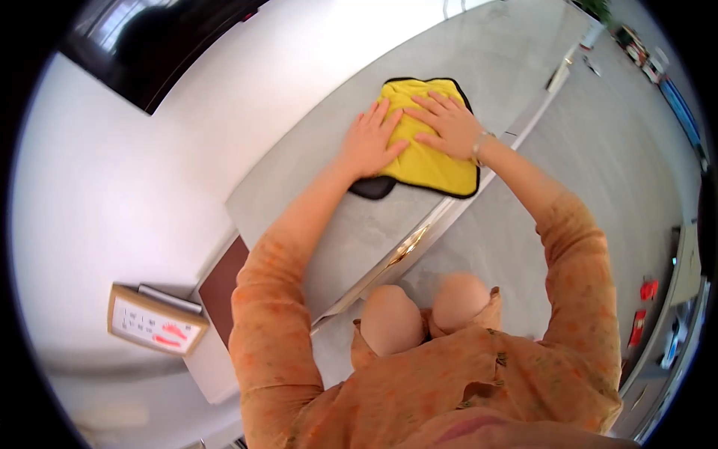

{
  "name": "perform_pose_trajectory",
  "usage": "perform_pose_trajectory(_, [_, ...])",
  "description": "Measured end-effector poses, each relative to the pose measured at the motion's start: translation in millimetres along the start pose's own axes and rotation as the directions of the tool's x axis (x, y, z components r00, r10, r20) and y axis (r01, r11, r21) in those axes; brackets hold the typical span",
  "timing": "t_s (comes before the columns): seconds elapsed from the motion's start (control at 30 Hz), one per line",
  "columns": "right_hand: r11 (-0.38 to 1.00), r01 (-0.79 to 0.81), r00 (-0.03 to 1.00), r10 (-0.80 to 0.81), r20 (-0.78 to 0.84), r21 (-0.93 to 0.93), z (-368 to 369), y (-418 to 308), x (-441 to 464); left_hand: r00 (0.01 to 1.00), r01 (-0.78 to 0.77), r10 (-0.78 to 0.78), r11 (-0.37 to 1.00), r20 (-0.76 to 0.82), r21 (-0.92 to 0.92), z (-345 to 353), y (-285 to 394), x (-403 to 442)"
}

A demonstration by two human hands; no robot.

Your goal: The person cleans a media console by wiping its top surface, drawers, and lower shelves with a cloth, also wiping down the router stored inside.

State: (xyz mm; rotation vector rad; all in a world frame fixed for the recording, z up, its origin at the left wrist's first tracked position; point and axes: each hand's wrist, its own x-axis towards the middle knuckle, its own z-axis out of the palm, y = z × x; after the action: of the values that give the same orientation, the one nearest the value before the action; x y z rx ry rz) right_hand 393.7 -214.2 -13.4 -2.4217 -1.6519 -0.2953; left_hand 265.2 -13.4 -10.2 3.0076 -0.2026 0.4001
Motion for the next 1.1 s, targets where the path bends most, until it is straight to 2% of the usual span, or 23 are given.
perform_pose_trajectory(0.03, [0.999,-0.035,0.999,0.036,0.002,-0.016,0.7,8.0,4.5,0.999,-0.036,0.036,0.999,-0.002,-0.015,8.1,-7.3,21.6])
perform_pose_trajectory(0.1, [0.982,-0.183,0.982,0.185,0.049,-0.045,1.2,13.8,17.6,1.0,0.01,-0.01,1.0,-0.03,-0.008,22.9,-14.3,54.7])
perform_pose_trajectory(0.2, [0.951,-0.295,0.948,0.304,0.091,-0.096,7.1,13.9,31.4,0.999,-0.003,0.001,0.998,-0.043,-0.066,29.6,-22.6,68.5])
perform_pose_trajectory(0.33, [0.933,-0.343,0.93,0.354,0.104,-0.11,-7.4,-0.7,31.9,0.997,-0.062,0.06,0.996,-0.039,-0.058,21.1,-35.6,56.6])
perform_pose_trajectory(0.57, [0.957,-0.29,0.95,0.29,0.121,-0.011,-4.7,-27.7,32.9,0.988,-0.142,0.145,0.988,0.047,-0.063,0.5,-43.8,19.8])
perform_pose_trajectory(0.73, [0.988,-0.053,0.994,0.038,0.107,0.144,-14.1,-54.0,2.5,0.968,-0.174,0.2,0.97,0.15,-0.169,-40.8,-7.3,-29.2])
perform_pose_trajectory(0.87, [0.981,-0.019,0.998,0.008,0.058,0.192,-14.5,-64.5,-15.3,0.966,-0.081,0.112,0.987,0.233,-0.14,-48.2,5.0,-37.1])
perform_pose_trajectory(0.93, [0.969,-0.026,1.0,0.022,0.018,0.247,-13.3,-64.0,-14.1,0.964,-0.137,0.158,0.985,0.214,-0.109,-48.4,1.1,-35.0])
perform_pose_trajectory(1.1, [0.943,-0.04,0.999,0.043,-0.002,0.331,-15.9,-64.3,-12.0,0.962,-0.079,0.103,0.992,0.255,-0.102,-44.6,-4.0,-37.8])
